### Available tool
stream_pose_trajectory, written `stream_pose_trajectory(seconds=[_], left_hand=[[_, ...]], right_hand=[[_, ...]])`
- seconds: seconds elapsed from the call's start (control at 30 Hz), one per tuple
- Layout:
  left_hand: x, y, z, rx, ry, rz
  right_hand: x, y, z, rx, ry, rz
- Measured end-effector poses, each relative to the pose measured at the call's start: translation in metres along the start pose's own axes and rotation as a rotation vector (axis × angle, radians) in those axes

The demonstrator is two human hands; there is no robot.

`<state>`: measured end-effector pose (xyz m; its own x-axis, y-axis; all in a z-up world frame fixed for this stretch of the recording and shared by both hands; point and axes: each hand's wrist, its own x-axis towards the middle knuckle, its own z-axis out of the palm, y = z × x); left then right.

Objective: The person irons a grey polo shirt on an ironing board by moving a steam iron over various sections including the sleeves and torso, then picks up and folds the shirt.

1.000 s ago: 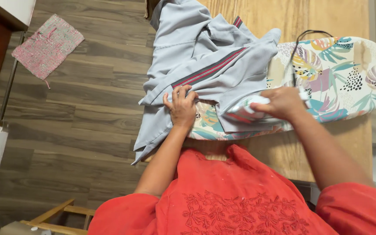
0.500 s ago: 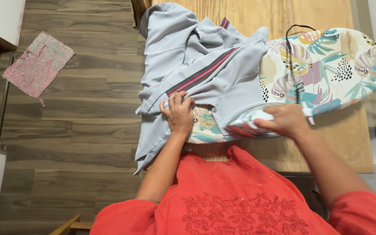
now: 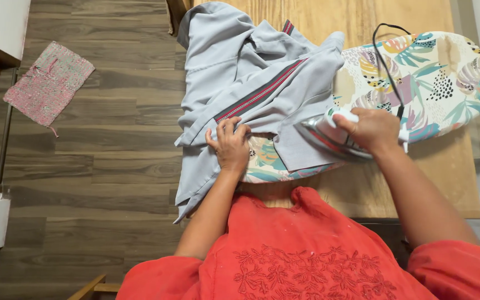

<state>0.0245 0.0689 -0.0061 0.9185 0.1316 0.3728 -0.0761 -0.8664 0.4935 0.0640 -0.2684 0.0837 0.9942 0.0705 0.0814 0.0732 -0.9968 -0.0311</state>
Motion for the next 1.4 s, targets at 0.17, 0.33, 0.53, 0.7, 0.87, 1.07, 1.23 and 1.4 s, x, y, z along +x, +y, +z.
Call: stream_pose_trajectory(seconds=[0.17,0.33,0.53,0.7,0.87,1.07,1.23,1.4], left_hand=[[-0.001,0.001,0.001,0.017,-0.021,-0.001],[0.002,0.001,0.0,-0.005,-0.012,0.0],[0.0,0.002,-0.001,0.0,-0.008,-0.015],[-0.001,0.003,-0.003,0.005,0.007,-0.024],[0.002,0.003,-0.001,-0.002,0.008,-0.02],[0.002,0.003,-0.001,0.017,0.01,-0.022],[0.001,0.003,-0.001,0.017,0.007,-0.021],[0.0,0.002,-0.002,0.019,0.008,-0.01]], right_hand=[[0.029,0.003,0.002,-0.02,-0.033,-0.042],[0.039,-0.029,0.023,0.009,-0.015,-0.331],[0.076,0.017,0.009,-0.059,-0.041,-0.256],[0.073,-0.003,0.021,-0.046,-0.056,-0.337],[0.081,-0.001,0.02,-0.01,-0.082,-0.463],[0.076,-0.011,0.007,0.033,-0.039,-0.477],[0.044,-0.061,0.008,-0.01,-0.192,-0.449],[0.029,-0.013,-0.004,0.033,-0.164,-0.359]])
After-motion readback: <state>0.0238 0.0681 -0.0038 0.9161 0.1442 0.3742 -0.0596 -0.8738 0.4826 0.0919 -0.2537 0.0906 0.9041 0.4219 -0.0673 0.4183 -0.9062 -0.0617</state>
